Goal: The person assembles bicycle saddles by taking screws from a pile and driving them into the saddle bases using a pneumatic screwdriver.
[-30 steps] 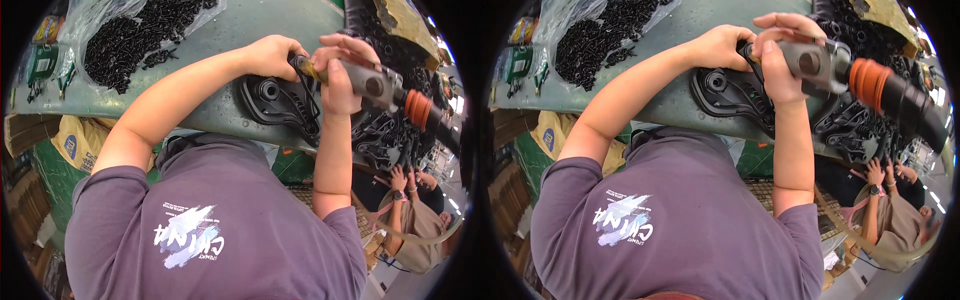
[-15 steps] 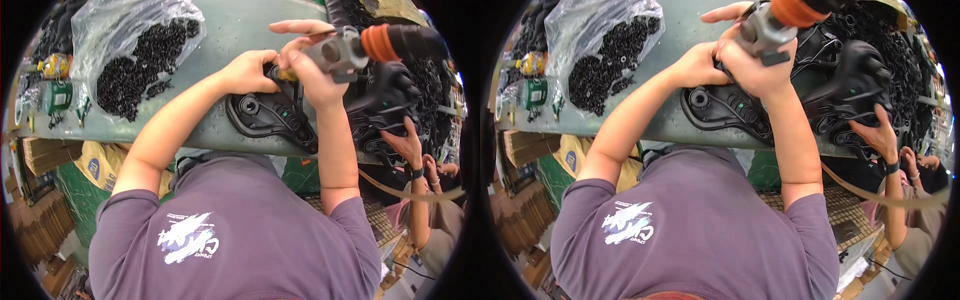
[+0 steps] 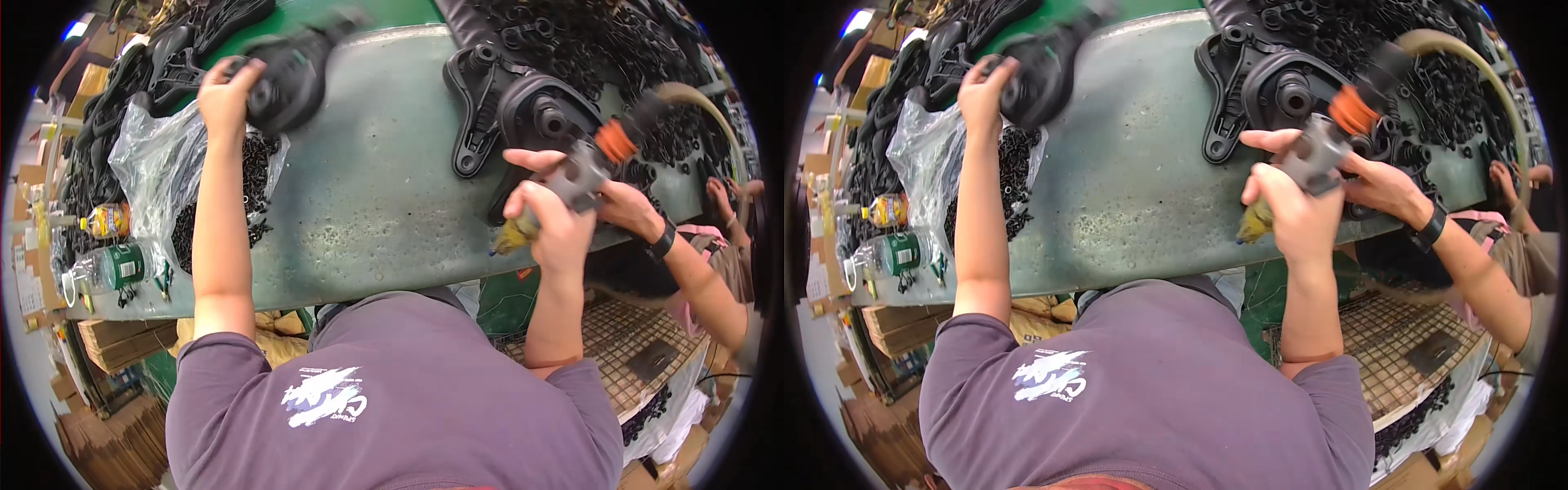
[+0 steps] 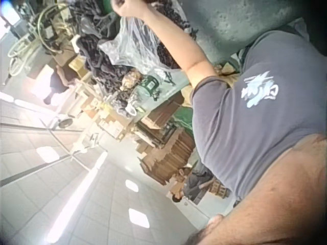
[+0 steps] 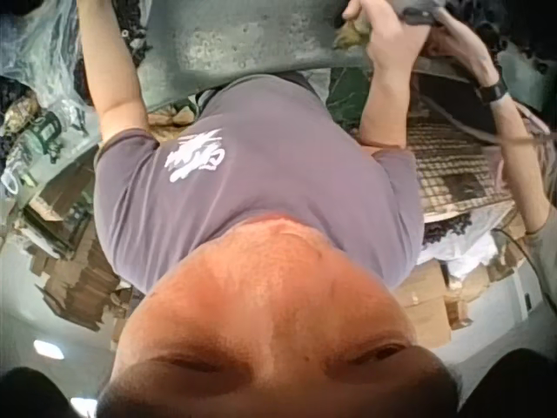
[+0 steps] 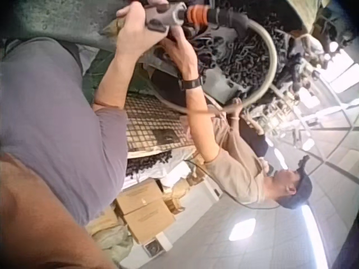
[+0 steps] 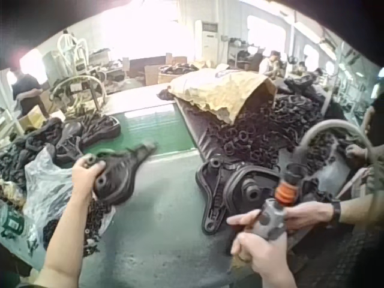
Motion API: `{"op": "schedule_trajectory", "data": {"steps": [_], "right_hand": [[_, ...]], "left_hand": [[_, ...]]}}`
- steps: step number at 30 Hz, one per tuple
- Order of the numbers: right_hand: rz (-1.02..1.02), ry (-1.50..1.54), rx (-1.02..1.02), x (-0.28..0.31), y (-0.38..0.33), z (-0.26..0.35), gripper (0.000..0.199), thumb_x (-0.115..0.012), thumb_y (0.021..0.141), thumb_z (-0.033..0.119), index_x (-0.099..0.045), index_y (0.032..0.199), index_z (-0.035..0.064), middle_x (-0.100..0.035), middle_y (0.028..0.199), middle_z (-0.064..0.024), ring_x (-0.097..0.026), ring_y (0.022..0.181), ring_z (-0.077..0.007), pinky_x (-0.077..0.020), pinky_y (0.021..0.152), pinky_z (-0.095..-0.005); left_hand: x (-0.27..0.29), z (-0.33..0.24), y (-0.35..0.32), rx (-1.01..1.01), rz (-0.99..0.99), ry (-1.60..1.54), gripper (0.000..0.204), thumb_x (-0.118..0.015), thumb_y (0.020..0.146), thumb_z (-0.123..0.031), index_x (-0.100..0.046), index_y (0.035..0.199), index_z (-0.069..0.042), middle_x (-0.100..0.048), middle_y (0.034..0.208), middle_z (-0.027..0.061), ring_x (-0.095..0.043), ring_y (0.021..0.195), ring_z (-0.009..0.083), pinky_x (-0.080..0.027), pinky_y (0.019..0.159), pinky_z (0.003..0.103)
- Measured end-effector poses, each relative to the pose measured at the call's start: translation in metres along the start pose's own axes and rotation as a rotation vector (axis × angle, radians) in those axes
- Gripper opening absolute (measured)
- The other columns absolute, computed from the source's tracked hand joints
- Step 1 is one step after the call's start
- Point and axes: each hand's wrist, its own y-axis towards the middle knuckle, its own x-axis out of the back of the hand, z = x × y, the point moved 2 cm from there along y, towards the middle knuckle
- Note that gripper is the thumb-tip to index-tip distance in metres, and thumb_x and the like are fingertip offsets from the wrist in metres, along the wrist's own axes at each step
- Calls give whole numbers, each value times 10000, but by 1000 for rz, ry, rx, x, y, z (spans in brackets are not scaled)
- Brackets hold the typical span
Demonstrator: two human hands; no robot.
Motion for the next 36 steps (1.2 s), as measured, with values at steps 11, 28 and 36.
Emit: {"op": "schedule_trajectory", "data": {"steps": [11, 28, 36], "right_hand": [[-429, -307, 110, 24, -47, 7, 233, -663, 933, -45, -644, 1162, -8, -650, 807, -37, -671, 662, -134, -543, 638, -289], [404, 273, -314, -23, -50, -39, 299, -658, 832, 44, -603, 1121, -14, -626, 1007, -264, -637, 558, -214, -610, 576, -376], [479, -112, -469, -67, -18, -62, 312, -642, 813, -19, -627, 1124, -30, -744, 1157, -274, -677, 634, -157, -553, 607, -301]], "left_hand": [[72, -24, -154, -22, 418, 1133, 246, -815, 886, -173, -639, 994, -39, -615, 845, 119, -622, 772, 333, -528, 729, 438], [82, 29, -195, -495, 379, 999, 109, -778, 904, -102, -698, 914, -29, -673, 1018, 110, -673, 945, 352, -553, 822, 440], [58, 3, -238, 155, 199, -165, 70, -644, 1079, -52, -616, 1130, -12, -759, 1065, 122, -707, 883, 149, -581, 817, 295]]}}
